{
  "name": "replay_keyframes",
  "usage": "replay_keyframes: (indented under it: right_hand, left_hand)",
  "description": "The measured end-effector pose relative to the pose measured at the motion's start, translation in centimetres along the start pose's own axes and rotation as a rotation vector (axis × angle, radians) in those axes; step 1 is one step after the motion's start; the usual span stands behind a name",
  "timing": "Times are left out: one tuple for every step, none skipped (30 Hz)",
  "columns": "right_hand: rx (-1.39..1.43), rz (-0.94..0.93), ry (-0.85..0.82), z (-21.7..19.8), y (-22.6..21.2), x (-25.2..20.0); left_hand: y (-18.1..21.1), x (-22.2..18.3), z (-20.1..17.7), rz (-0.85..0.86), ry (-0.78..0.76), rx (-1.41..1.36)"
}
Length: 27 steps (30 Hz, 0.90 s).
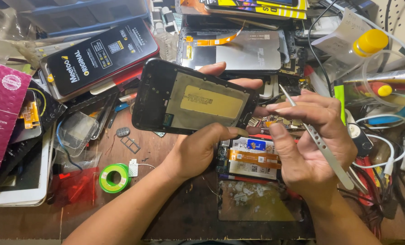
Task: Connecting ribbon cables and assembling components of a smartphone on a repair bench.
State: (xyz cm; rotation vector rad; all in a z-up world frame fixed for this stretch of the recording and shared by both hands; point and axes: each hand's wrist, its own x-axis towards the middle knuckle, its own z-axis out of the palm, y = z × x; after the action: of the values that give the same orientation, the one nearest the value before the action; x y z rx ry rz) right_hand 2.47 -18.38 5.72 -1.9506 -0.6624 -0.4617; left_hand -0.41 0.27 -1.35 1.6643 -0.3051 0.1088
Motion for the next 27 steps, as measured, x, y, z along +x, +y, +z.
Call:
replay_keyframes:
  right_hand:
    - [-0.001, -0.001, 0.0, -0.1, 0.5, -0.1]
    - [0.021, -0.023, 0.038, -0.2, 1.0, -0.3]
    - [0.042, -0.045, 0.075, -0.3, 1.4, -0.4]
    - [0.037, -0.045, 0.075, -0.3, 2.3, -0.5]
    - [0.1, -0.086, 0.168, -0.3, 3.2, -0.6]
    - [0.162, -0.13, 0.264, -0.4, 4.0, -0.6]
    - [0.155, -0.134, 0.266, -1.1, 3.9, -0.2]
    - [0.276, -0.06, 0.287, -1.8, 3.8, 0.2]
    - [0.396, 0.015, 0.306, -2.4, 3.7, 0.5]
    - [0.384, 0.013, 0.306, -3.1, 3.1, 0.9]
    - [0.378, 0.061, 0.308, -3.7, 2.5, 1.4]
    - [0.369, 0.111, 0.313, -4.3, 1.9, 1.7]
    - [0.354, 0.109, 0.315, -5.4, 1.8, 1.7]
    - [0.289, 0.141, 0.311, -6.3, 1.8, 1.7]
    - [0.223, 0.173, 0.307, -7.2, 1.7, 1.7]
    - [0.22, 0.174, 0.31, -8.2, 1.8, 1.5]
    - [0.057, 0.099, 0.166, -9.3, 1.8, 1.3]
    - [-0.106, 0.026, 0.02, -10.3, 1.9, 1.1]
    - [-0.11, 0.028, 0.023, -10.9, 1.3, 1.3]
    - [-0.168, -0.009, -0.132, -11.4, 0.6, 1.6]
    - [-0.226, -0.042, -0.288, -11.9, 0.0, 1.8]
    - [-0.228, -0.042, -0.286, -11.8, 0.1, 1.7]
    - [-0.234, -0.013, -0.334, -11.6, 0.1, 1.5]
    - [-0.238, 0.016, -0.384, -11.4, 0.2, 1.4]
    - [-0.239, 0.016, -0.383, -11.4, 0.7, 0.9]
    - [-0.262, 0.07, -0.417, -11.4, 1.2, 0.4]
    - [-0.285, 0.124, -0.451, -11.4, 1.7, -0.2]
  left_hand:
    - [1.0, 0.6, 0.1, 0.001, 0.0, 0.0]
    - [2.0, 1.1, 0.3, -0.074, -0.002, -0.394]
    - [3.1, 1.6, 0.4, -0.151, -0.003, -0.787]
    - [2.6, 1.5, 0.4, -0.15, -0.006, -0.791]
    - [2.2, 1.4, 0.3, -0.235, -0.028, -0.909]
    - [1.8, 1.5, 0.3, -0.317, -0.054, -1.026]
    - [2.2, 1.7, 0.2, -0.312, -0.061, -1.029]
    - [2.6, 1.9, 0.1, -0.38, 0.024, -1.072]
    - [3.0, 2.1, 0.0, -0.448, 0.11, -1.113]
    - [3.2, 2.2, -0.1, -0.447, 0.101, -1.123]
    - [3.3, 2.4, -0.2, -0.303, 0.198, -1.119]
    - [3.4, 2.5, -0.3, -0.161, 0.291, -1.113]
    - [3.4, 2.6, -0.2, -0.162, 0.282, -1.126]
    - [3.4, 2.7, -0.4, -0.135, 0.315, -1.158]
    - [3.4, 2.7, -0.6, -0.109, 0.348, -1.19]
    - [3.5, 2.7, -0.7, -0.111, 0.344, -1.192]
    - [3.5, 2.7, -0.9, -0.117, 0.354, -1.191]
    - [3.6, 2.8, -0.9, -0.123, 0.363, -1.19]
    - [3.7, 2.8, -0.9, -0.126, 0.358, -1.192]
    - [3.9, 2.7, -0.9, -0.114, 0.363, -1.175]
    - [4.1, 2.7, -1.0, -0.102, 0.367, -1.158]
    - [4.3, 2.8, -1.0, -0.102, 0.364, -1.159]
    - [4.5, 2.9, -1.1, -0.102, 0.368, -1.173]
    - [4.6, 3.0, -1.1, -0.102, 0.374, -1.187]
    - [4.3, 2.9, -1.0, -0.102, 0.373, -1.187]
    - [4.1, 2.7, -0.9, -0.098, 0.353, -1.177]
    - [3.8, 2.6, -0.9, -0.095, 0.332, -1.167]
